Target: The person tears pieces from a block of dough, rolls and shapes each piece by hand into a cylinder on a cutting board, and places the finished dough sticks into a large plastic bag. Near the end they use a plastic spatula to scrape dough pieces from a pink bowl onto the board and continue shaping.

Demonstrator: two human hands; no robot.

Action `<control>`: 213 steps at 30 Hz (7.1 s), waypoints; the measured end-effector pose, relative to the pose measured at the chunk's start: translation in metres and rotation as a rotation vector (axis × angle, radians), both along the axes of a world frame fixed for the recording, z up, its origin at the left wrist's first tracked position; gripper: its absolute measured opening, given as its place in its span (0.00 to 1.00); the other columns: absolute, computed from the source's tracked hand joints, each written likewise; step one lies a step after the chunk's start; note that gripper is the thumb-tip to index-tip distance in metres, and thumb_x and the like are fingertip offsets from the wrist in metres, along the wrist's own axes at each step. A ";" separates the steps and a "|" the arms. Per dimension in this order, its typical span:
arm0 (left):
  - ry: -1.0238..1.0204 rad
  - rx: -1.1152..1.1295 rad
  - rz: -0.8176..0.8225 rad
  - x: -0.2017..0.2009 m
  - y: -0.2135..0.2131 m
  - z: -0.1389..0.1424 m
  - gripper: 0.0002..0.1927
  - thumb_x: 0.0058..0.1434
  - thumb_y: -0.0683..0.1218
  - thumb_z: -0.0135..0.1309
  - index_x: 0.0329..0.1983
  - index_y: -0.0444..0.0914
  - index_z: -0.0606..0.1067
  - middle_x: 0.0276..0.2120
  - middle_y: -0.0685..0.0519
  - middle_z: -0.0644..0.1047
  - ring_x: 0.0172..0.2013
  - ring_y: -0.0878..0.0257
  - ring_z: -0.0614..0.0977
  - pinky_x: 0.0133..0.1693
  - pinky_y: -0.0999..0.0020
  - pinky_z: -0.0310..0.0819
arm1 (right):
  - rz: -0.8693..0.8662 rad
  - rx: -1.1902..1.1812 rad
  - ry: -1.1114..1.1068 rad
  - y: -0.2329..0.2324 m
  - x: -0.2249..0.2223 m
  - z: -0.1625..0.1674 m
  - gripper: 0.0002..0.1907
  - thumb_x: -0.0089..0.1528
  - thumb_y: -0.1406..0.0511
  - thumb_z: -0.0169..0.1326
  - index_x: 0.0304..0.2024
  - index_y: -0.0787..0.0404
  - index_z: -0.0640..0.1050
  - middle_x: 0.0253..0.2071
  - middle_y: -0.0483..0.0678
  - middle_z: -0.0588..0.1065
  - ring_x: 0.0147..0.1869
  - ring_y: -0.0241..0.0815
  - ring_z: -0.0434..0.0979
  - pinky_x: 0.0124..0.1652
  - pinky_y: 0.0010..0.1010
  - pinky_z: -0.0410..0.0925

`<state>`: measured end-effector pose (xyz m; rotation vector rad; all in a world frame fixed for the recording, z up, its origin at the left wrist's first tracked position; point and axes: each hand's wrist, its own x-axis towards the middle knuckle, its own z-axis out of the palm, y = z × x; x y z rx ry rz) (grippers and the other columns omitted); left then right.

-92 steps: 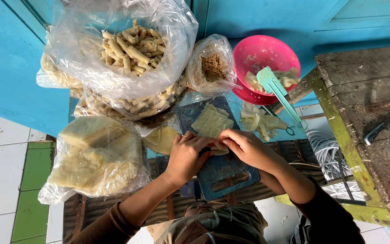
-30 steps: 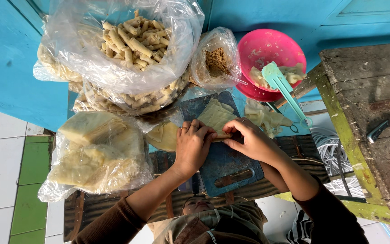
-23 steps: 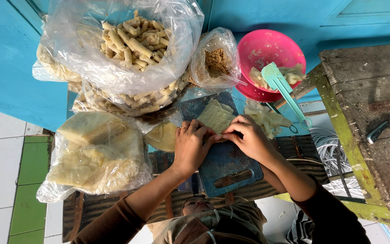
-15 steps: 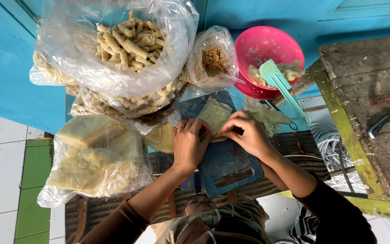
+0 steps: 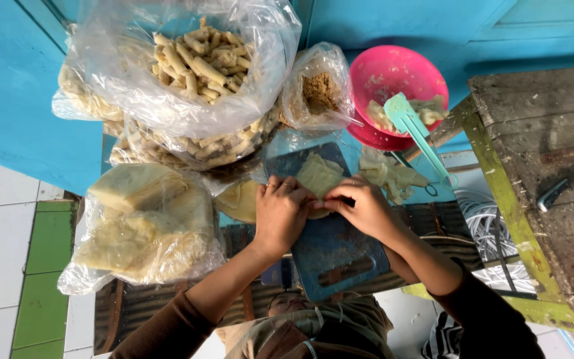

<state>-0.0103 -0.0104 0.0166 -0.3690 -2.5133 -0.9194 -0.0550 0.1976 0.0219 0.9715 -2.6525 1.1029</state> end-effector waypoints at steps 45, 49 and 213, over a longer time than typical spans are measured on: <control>-0.048 -0.212 0.040 0.015 -0.001 -0.004 0.13 0.61 0.53 0.59 0.36 0.41 0.72 0.39 0.49 0.73 0.44 0.51 0.74 0.45 0.54 0.64 | -0.095 -0.075 0.244 0.018 -0.016 0.029 0.09 0.61 0.71 0.63 0.45 0.60 0.84 0.39 0.45 0.79 0.42 0.40 0.77 0.43 0.32 0.70; 0.009 -0.205 0.015 0.016 -0.001 -0.003 0.10 0.60 0.51 0.59 0.37 0.41 0.73 0.37 0.51 0.75 0.44 0.51 0.74 0.45 0.54 0.64 | -0.193 -0.358 0.373 -0.005 -0.025 0.077 0.07 0.67 0.73 0.62 0.47 0.61 0.82 0.44 0.49 0.77 0.45 0.38 0.77 0.41 0.26 0.72; -0.122 0.037 -0.110 0.017 -0.002 -0.009 0.25 0.55 0.47 0.65 0.51 0.38 0.66 0.33 0.52 0.78 0.43 0.53 0.76 0.46 0.54 0.63 | -0.070 -0.103 0.280 0.044 0.033 0.001 0.12 0.57 0.74 0.65 0.44 0.62 0.84 0.41 0.47 0.79 0.43 0.42 0.81 0.42 0.29 0.73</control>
